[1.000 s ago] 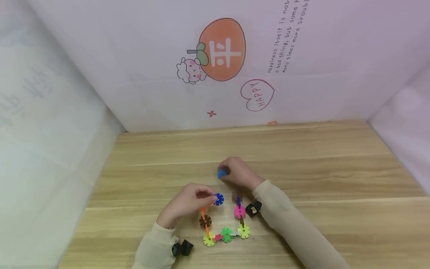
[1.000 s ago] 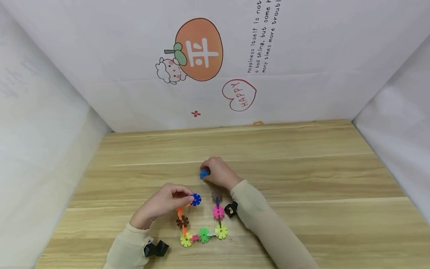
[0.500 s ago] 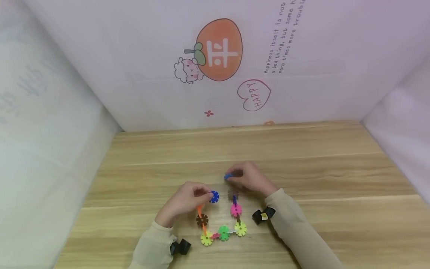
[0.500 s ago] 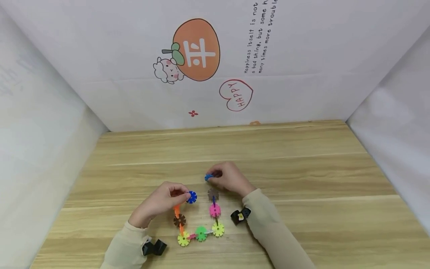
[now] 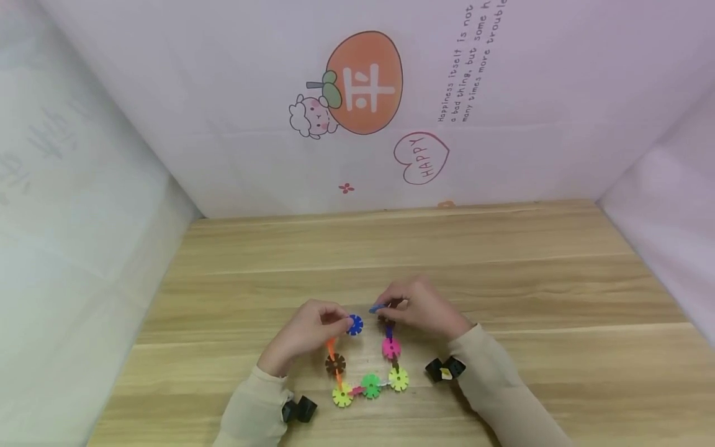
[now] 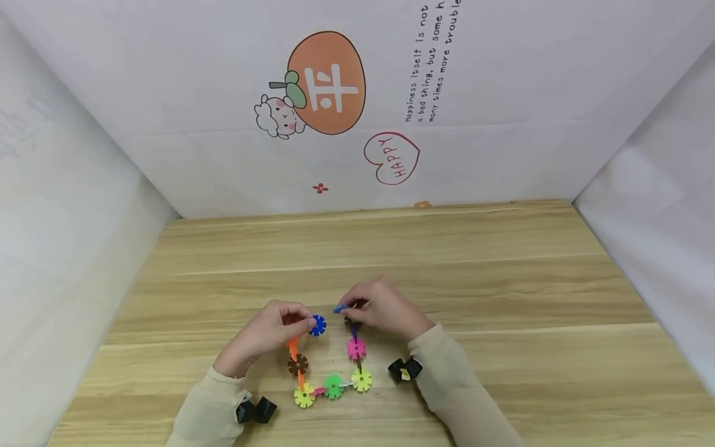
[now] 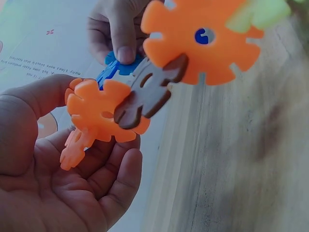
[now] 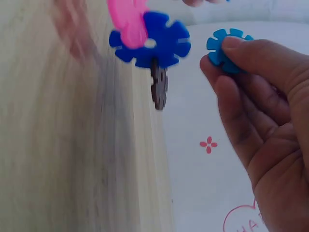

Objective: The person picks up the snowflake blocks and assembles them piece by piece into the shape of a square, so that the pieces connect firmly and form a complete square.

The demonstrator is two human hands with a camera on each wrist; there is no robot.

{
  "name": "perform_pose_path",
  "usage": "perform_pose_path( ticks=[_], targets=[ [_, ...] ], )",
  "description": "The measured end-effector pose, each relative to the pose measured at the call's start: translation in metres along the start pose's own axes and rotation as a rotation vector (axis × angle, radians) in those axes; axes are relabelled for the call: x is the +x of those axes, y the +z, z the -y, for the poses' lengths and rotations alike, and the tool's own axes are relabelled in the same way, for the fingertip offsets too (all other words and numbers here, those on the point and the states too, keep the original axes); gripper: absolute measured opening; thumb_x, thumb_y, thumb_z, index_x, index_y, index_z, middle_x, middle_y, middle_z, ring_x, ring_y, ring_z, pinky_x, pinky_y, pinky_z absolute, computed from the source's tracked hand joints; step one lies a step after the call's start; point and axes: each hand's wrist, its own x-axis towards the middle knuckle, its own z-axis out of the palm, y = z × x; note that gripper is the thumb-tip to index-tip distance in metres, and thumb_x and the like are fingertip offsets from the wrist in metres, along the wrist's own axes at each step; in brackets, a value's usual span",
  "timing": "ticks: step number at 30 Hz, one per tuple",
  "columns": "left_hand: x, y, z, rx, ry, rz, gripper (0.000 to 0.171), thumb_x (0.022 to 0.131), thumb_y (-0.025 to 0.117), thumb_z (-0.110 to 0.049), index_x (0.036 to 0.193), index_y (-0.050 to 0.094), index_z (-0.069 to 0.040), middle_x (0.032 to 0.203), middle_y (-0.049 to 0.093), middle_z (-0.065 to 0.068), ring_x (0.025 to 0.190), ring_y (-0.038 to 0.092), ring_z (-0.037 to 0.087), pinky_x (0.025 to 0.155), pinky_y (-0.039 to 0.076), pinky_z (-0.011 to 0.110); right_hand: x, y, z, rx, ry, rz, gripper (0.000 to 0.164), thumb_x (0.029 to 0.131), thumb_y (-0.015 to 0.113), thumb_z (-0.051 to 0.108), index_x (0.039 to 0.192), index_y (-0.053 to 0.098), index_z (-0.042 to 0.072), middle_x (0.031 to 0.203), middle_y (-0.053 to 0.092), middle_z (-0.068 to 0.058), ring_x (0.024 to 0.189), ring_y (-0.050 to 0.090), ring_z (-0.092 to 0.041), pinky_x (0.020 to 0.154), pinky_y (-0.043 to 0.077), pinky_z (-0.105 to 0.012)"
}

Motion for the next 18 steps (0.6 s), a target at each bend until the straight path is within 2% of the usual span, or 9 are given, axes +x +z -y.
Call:
perform_pose_path(
  ticks=[3,6,13,18],
  targets=[
    [-0.0007,-0.0001,0.0001,-0.012,0.008,0.005,0.016,0.095,0.066,-0.024,0.090,0.074,-0.011,0.088,0.071,-0.001,0.088,0.060,0.014,0.081,0.049,0.034,-0.0005,0.0018,0.0052,-0.068,-0.123,0.000,0.011,0.084,0.077,0.007,0.094,0.078,0.012,0.089,0.075,0.003,0.078,0.068,-0.002,0.070,0.057,-0.021],
    [-0.0005,0.0007,0.0004,-0.024,0.008,0.007,0.016,0.095,0.066,-0.024,0.089,0.074,-0.011,0.087,0.071,0.000,0.086,0.060,0.015,0.079,0.048,0.032,-0.0006,0.0037,0.0079,-0.120,-0.205,-0.005,0.013,0.082,0.078,0.005,0.094,0.078,0.011,0.089,0.075,0.003,0.079,0.068,-0.003,0.071,0.057,-0.020],
    [-0.0001,0.0012,0.0006,-0.056,0.004,0.005,0.016,0.094,0.067,-0.022,0.088,0.075,-0.009,0.088,0.072,0.002,0.084,0.059,0.015,0.075,0.048,0.031,0.0003,0.0082,0.0069,-0.143,-0.264,0.005,0.012,0.083,0.078,0.005,0.093,0.078,0.011,0.089,0.076,0.004,0.080,0.068,-0.001,0.072,0.055,-0.015],
    [-0.0004,0.0004,-0.0010,-0.063,0.011,0.007,0.017,0.094,0.067,-0.022,0.088,0.075,-0.009,0.088,0.073,0.002,0.086,0.060,0.014,0.076,0.048,0.031,0.0016,0.0095,0.0070,-0.138,-0.318,0.017,0.014,0.082,0.078,0.004,0.094,0.077,0.010,0.090,0.076,0.003,0.080,0.069,-0.001,0.073,0.054,-0.013]
  ],
)
